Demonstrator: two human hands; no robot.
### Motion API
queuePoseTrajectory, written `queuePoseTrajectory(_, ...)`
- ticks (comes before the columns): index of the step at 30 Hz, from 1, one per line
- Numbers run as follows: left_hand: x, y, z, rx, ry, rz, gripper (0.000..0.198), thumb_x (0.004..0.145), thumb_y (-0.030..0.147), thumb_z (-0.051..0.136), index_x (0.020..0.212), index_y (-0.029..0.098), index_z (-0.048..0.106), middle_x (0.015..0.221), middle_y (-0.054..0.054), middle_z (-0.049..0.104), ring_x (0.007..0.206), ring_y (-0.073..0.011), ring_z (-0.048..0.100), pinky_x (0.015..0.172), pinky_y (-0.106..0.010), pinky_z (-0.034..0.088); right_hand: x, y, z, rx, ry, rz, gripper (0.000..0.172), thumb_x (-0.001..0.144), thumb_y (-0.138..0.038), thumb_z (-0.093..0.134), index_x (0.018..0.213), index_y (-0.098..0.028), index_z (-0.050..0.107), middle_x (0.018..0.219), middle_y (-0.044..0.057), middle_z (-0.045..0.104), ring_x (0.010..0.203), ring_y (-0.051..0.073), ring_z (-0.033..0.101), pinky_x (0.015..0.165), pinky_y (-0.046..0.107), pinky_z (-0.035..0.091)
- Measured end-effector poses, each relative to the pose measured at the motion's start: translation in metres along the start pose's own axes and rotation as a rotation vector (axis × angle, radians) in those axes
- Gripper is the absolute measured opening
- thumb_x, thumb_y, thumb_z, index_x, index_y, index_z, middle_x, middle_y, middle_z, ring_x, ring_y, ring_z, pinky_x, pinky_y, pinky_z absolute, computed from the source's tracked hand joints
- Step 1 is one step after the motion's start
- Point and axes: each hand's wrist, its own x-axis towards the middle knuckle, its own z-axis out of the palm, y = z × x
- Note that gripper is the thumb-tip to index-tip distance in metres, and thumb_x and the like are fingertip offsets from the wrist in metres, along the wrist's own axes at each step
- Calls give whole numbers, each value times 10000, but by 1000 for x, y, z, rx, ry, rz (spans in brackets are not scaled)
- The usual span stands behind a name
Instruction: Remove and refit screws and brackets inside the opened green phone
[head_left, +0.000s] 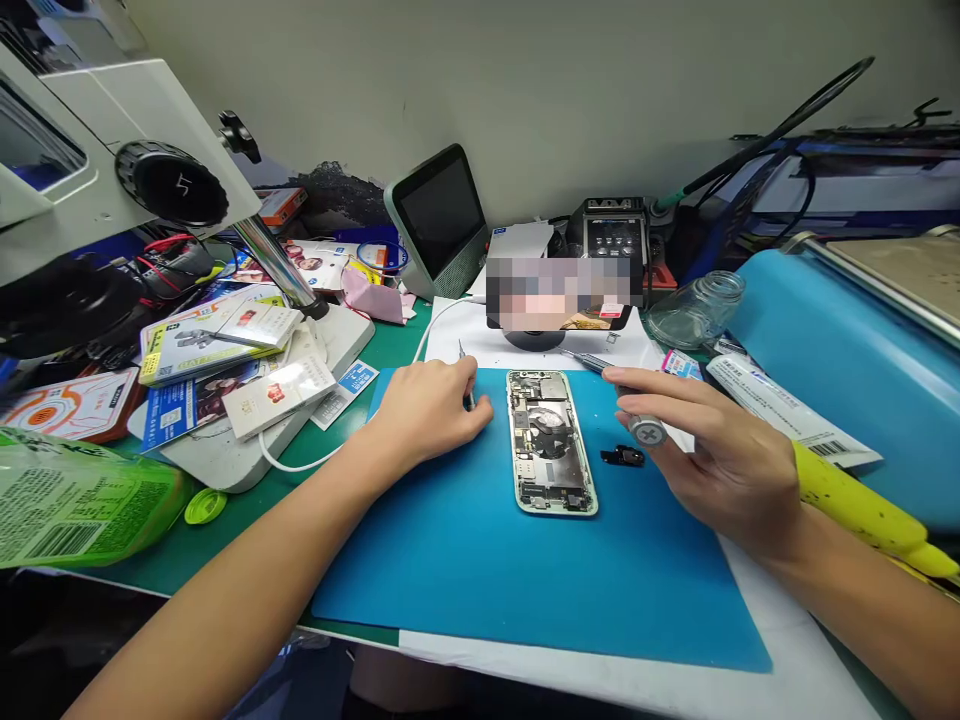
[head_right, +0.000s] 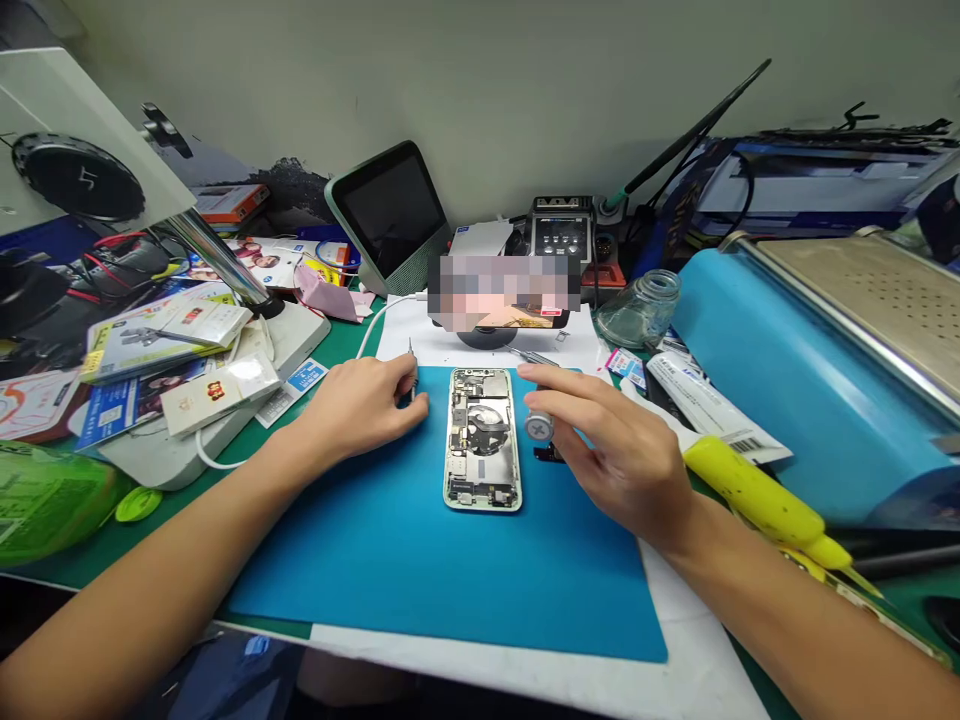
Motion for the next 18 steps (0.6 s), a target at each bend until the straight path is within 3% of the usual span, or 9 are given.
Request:
queuePoseTrajectory(5,0,0,-7,24,-39,-51,99,780,253,597,690,219,572,629,-61,648,588,-251,628,524,-299,307,6,0,2,-2,-112,-73,371,892,-7,633,1212,-194,652,1290,98,712,1157,198,724,955,298,656)
queuePoseTrajectory(9,-1,-5,-13,21,-55,-99,155,822,289,578,701,202,623,676,-101,688,668,-292,683,562,-319,386,20,-4,2,-25,-217,-190,359,902,-7,598,1224,-157,651,1276,138,712,1180,221,714,997,328,644)
queuePoseTrajectory(14,-2,-14,-15,3,-56,-168,223,935,299,526,949,153,694,876,-163,748,844,-338,732,657,-362,493,58,-12,13,-46,-386,-393,370,911,0,585,1257,-116,649,1302,134,701,1271,225,666,1160,355,544)
queuePoseTrajectory(18,-1,-19,-14,-23,-118,-194,286,1010,353,589,1167,125,665,1044,-121,732,941,-251,720,808,-391,587,90,-10,42,-78,-507,-561,241,996,-110,537,1187,-170,671,1284,88,713,1230,219,684,1049,382,624)
